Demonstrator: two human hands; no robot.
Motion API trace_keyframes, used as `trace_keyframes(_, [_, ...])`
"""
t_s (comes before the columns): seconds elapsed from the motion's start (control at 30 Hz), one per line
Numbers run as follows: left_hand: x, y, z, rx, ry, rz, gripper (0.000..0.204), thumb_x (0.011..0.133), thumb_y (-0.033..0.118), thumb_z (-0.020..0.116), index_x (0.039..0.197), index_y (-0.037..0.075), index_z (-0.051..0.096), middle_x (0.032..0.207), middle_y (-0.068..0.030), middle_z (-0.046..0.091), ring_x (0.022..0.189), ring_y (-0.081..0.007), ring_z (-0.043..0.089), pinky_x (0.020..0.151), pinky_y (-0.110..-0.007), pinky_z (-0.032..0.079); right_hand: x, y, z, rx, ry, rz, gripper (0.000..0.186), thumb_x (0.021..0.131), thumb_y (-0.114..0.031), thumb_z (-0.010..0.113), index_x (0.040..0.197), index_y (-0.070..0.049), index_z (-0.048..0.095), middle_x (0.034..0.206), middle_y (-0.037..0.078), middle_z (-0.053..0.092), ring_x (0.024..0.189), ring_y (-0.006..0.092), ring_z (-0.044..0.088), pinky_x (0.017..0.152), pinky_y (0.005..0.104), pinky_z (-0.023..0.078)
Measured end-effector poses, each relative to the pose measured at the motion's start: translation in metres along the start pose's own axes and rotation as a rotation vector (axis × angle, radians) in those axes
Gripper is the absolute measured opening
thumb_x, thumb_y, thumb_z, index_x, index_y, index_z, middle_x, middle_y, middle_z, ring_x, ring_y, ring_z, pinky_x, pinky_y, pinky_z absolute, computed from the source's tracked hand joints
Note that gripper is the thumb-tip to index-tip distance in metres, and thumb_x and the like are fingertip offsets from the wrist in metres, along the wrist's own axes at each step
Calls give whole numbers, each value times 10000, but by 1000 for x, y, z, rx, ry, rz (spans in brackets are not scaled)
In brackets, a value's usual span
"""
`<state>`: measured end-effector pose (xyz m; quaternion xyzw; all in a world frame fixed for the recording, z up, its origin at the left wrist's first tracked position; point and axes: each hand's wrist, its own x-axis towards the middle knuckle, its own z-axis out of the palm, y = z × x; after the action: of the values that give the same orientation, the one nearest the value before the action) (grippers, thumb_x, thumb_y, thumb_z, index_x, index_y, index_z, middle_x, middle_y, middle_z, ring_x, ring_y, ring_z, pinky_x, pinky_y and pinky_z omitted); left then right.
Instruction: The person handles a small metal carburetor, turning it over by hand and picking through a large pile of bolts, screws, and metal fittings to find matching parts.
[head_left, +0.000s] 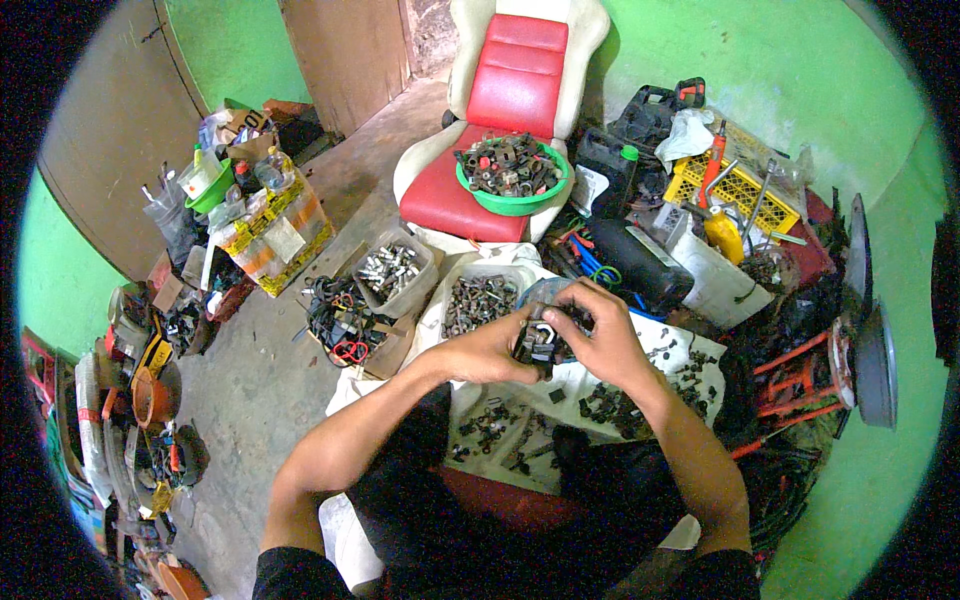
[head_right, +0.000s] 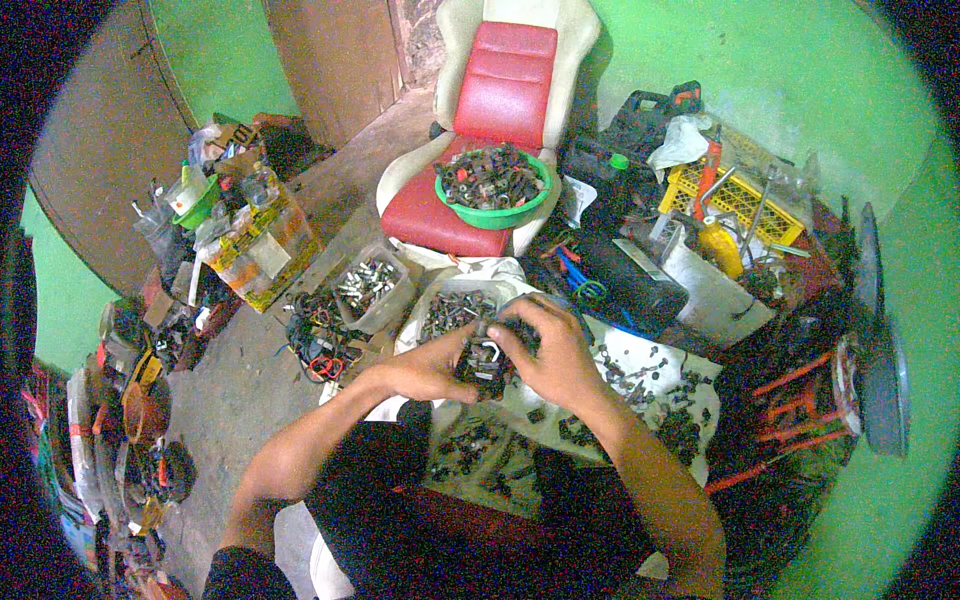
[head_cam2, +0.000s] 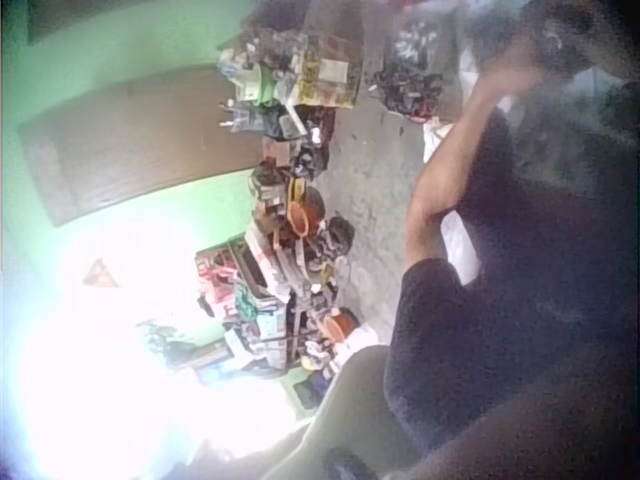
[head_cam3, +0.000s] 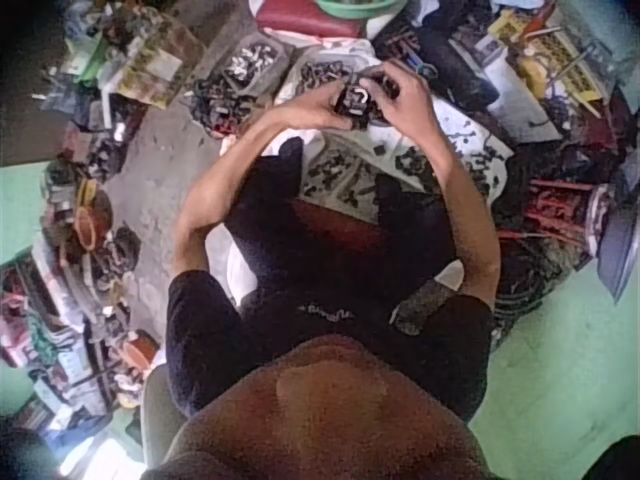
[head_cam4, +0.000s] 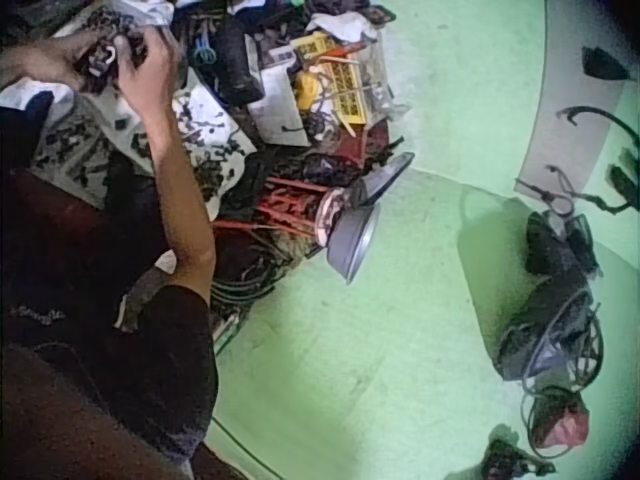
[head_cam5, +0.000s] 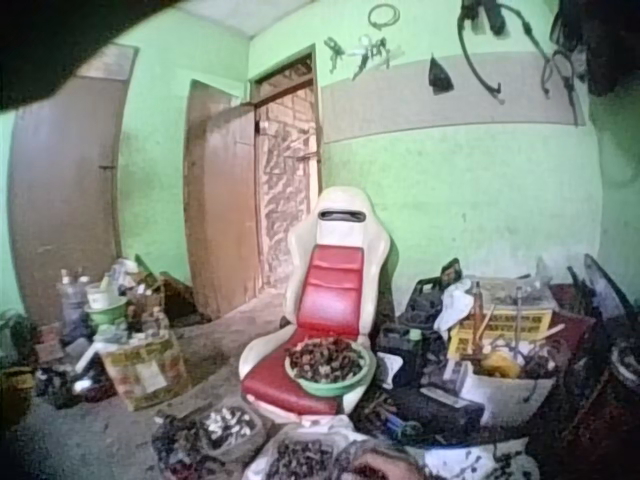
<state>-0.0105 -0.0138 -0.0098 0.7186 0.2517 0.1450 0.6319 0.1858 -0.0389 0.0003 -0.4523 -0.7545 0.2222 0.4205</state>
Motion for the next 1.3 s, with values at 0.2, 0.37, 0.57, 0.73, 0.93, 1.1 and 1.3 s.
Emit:
trace_keyframes(0.2, [-1,9,6,-289,135,-101,463,911,320,534,1277,59,423,1011,-37,564,861,-108,517,739,-261,440,0,-5,-2,-36,116,18,210,809,-174,682,900,-7,592,862,141,598,836,316,608,756,378,469])
trace_keyframes(0.37, [9,-4,0,-582,196,-106,551,971,546,251,1208,109,489,999,-50,606,816,-166,592,667,-307,499,0,-12,-7,-47,5,-133,267,778,-199,723,916,-9,595,865,134,592,826,295,609,736,372,478])
trace_keyframes(0.57, [7,7,4,-506,143,-58,536,984,501,297,1269,71,442,972,-31,554,792,-104,527,651,-251,440,-1,-12,-2,-11,-27,-32,330,747,-206,747,972,-19,595,893,134,618,827,286,622,752,363,482])
trace_keyframes(0.73, [8,-2,6,-166,265,-27,594,978,501,328,1373,58,313,1080,-45,504,882,-117,514,746,-265,462,-2,-4,2,23,-32,15,285,766,-180,724,969,-15,611,919,133,642,851,270,632,781,351,481])
trace_keyframes(0.93, [11,6,12,-559,187,-130,512,980,516,295,1264,109,423,934,-3,556,808,-104,533,661,-286,488,-2,15,9,195,-14,152,252,813,-201,680,956,-5,610,886,116,657,845,199,631,782,312,467])
trace_keyframes(1.1, [18,-6,0,-689,320,-262,477,953,523,365,1051,103,568,837,-38,629,697,-156,604,619,-296,508,4,22,22,240,64,169,201,865,-192,614,960,-15,598,887,94,648,833,178,617,801,298,455])
trace_keyframes(1.3, [18,-18,-32,-783,512,-165,514,965,531,249,922,132,571,741,-14,585,671,-153,542,658,-349,451,20,50,49,645,75,705,191,860,-212,572,937,-38,589,716,25,533,540,101,439,441,268,343])
